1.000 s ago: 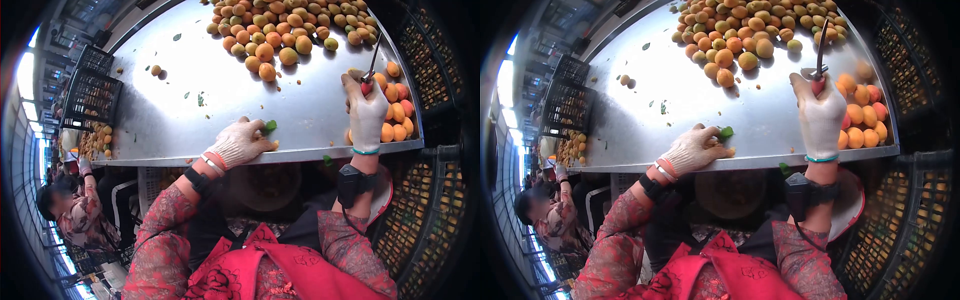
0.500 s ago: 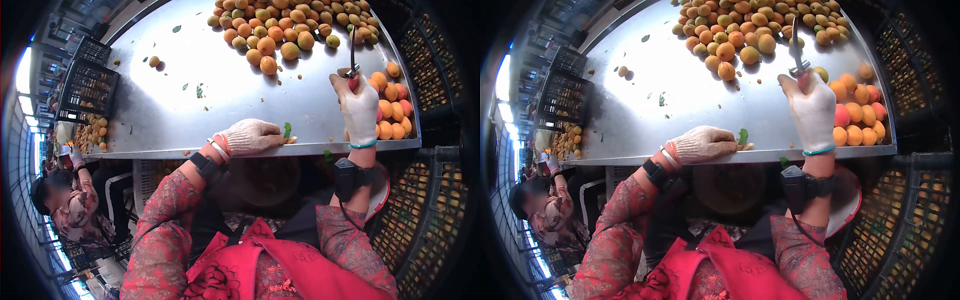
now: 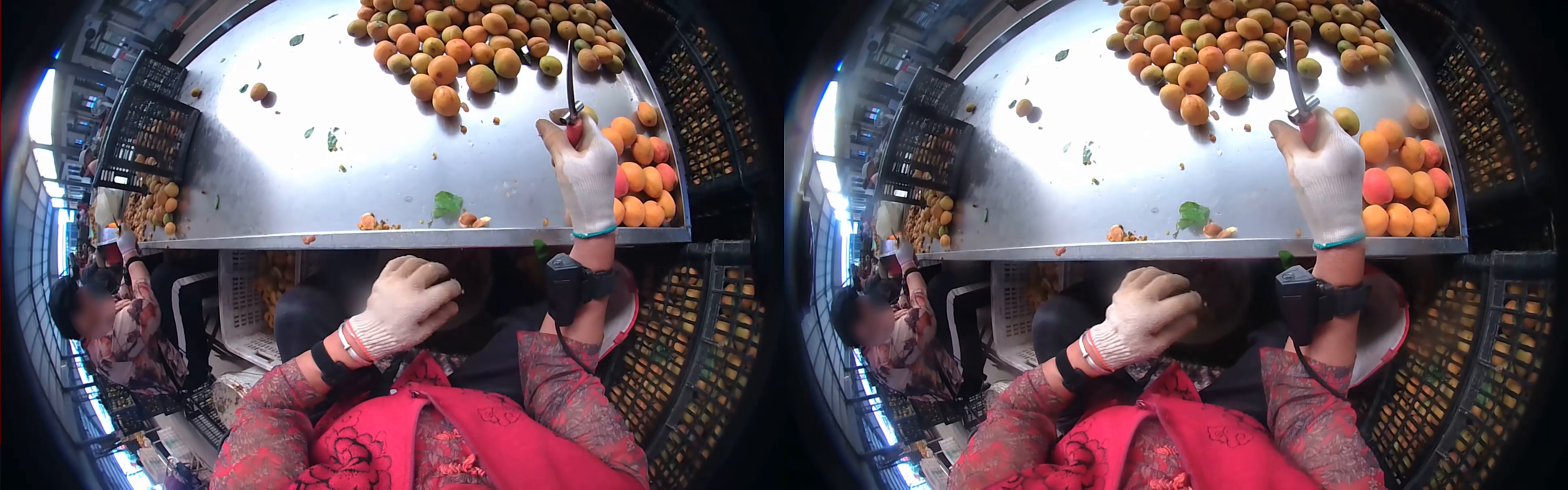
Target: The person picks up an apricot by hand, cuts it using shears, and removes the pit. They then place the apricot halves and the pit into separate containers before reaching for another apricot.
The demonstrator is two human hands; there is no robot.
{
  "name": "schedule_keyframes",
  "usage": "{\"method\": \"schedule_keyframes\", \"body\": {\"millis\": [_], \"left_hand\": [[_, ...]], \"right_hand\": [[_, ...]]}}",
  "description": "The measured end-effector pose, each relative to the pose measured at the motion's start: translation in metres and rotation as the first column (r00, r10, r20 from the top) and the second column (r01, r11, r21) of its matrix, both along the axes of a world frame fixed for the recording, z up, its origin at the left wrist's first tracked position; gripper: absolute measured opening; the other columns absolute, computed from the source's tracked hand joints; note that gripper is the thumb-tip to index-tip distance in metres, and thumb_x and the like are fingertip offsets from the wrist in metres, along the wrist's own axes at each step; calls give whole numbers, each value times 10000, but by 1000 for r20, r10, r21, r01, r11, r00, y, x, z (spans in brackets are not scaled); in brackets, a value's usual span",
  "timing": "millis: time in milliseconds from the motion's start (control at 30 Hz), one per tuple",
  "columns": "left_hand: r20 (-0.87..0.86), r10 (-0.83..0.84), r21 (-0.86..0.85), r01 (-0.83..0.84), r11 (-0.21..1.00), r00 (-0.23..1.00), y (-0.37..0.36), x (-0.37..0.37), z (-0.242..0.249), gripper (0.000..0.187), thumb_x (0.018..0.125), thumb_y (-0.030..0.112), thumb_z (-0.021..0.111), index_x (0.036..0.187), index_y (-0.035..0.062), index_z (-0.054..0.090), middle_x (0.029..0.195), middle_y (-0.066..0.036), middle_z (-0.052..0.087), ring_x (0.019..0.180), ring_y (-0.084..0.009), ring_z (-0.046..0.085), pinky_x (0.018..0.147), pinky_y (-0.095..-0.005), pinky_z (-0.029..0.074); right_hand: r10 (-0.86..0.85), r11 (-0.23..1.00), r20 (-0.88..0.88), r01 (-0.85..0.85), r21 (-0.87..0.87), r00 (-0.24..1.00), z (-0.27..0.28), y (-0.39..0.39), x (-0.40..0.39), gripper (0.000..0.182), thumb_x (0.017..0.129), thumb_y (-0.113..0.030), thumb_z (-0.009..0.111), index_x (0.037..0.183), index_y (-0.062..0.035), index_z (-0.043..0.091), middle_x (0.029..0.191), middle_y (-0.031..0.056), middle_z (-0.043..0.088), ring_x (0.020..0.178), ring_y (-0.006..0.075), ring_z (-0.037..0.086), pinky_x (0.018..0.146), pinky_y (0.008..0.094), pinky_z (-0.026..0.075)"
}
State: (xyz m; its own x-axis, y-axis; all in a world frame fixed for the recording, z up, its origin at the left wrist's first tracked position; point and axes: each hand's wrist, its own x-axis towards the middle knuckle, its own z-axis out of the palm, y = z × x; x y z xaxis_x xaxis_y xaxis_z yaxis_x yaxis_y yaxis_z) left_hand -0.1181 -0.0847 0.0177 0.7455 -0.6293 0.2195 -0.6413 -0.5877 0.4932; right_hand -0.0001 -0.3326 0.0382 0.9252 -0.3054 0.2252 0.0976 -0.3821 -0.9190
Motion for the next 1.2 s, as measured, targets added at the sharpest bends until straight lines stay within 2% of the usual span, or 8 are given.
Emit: {"method": "schedule_keyframes", "body": {"millis": [167, 267, 367, 600, 667, 767, 933, 1200], "left_hand": [[153, 330, 139, -351, 926, 931, 30, 40, 18, 286, 756, 160, 740, 1029, 99, 684, 1004, -145, 657, 908, -374, 626, 832, -448, 508], [-76, 513, 339, -462, 820, 855, 53, 69, 11, 309, 872, 317, 612, 1065, 84, 672, 1006, -195, 642, 960, -385, 617, 830, -467, 499], [-350, 493, 382, -360, 852, 797, 59, 84, 4, 336, 913, 371, 542, 988, 79, 690, 947, -197, 643, 918, -384, 622, 809, -462, 498], [-417, 295, 316, -167, 934, 860, 22, 90, 5, 251, 909, 274, 586, 903, 41, 679, 892, -174, 624, 845, -353, 628, 782, -421, 492], [-504, 223, 89, -207, 974, 834, 3, 84, 12, 152, 863, 183, 644, 886, 35, 666, 884, -171, 612, 828, -363, 619, 768, -423, 494], [-269, 100, -10, -107, 994, 958, -18, 66, 16, 106, 779, 109, 699, 866, 80, 646, 873, -131, 602, 871, -355, 602, 751, -438, 492], [55, -129, 82, 124, 989, 990, -23, 29, 0, 275, 713, 175, 742, 964, 125, 641, 881, -57, 620, 822, -312, 595, 718, -426, 470], [-91, -31, 218, 50, 975, 995, -53, 82, 5, 378, 766, 347, 728, 1007, 80, 613, 990, -130, 598, 945, -368, 582, 812, -466, 492]], "right_hand": [[-7, 999, 43, 5, 37, 999, -2, -1, 1, 188, 859, -152, 718, 886, 10, 627, 690, 84, 596, 644, 138, 541, 635, 291, 466], [-9, 1000, 36, 8, 27, 999, -4, -4, 2, 199, 853, -162, 723, 876, 8, 622, 686, 88, 590, 633, 146, 536, 629, 297, 464], [-35, 999, 55, 36, -18, 998, -7, -6, 3, 216, 845, -171, 732, 854, 9, 612, 676, 92, 583, 618, 151, 531, 618, 299, 462], [-30, 1000, 43, 30, 2, 999, -10, -6, 5, 241, 833, -198, 740, 824, -3, 600, 636, 100, 580, 575, 169, 545, 584, 314, 461], [-29, 999, 48, 29, 16, 998, -8, -6, 5, 244, 831, -202, 742, 824, -5, 599, 634, 102, 582, 571, 173, 551, 580, 316, 462], [-11, 998, -59, 7, -62, 998, -4, -8, 4, 191, 885, -110, 711, 991, 30, 634, 783, 33, 645, 718, 69, 561, 651, 201, 451], [-64, 998, 56, 65, -15, 996, -9, -8, 5, 247, 828, -202, 741, 826, 0, 600, 632, 106, 587, 571, 184, 568, 581, 323, 468], [-37, 992, 137, 52, -112, 990, -11, -9, 5, 211, 847, -183, 723, 824, -12, 602, 644, 104, 590, 576, 186, 550, 578, 358, 460]]}}
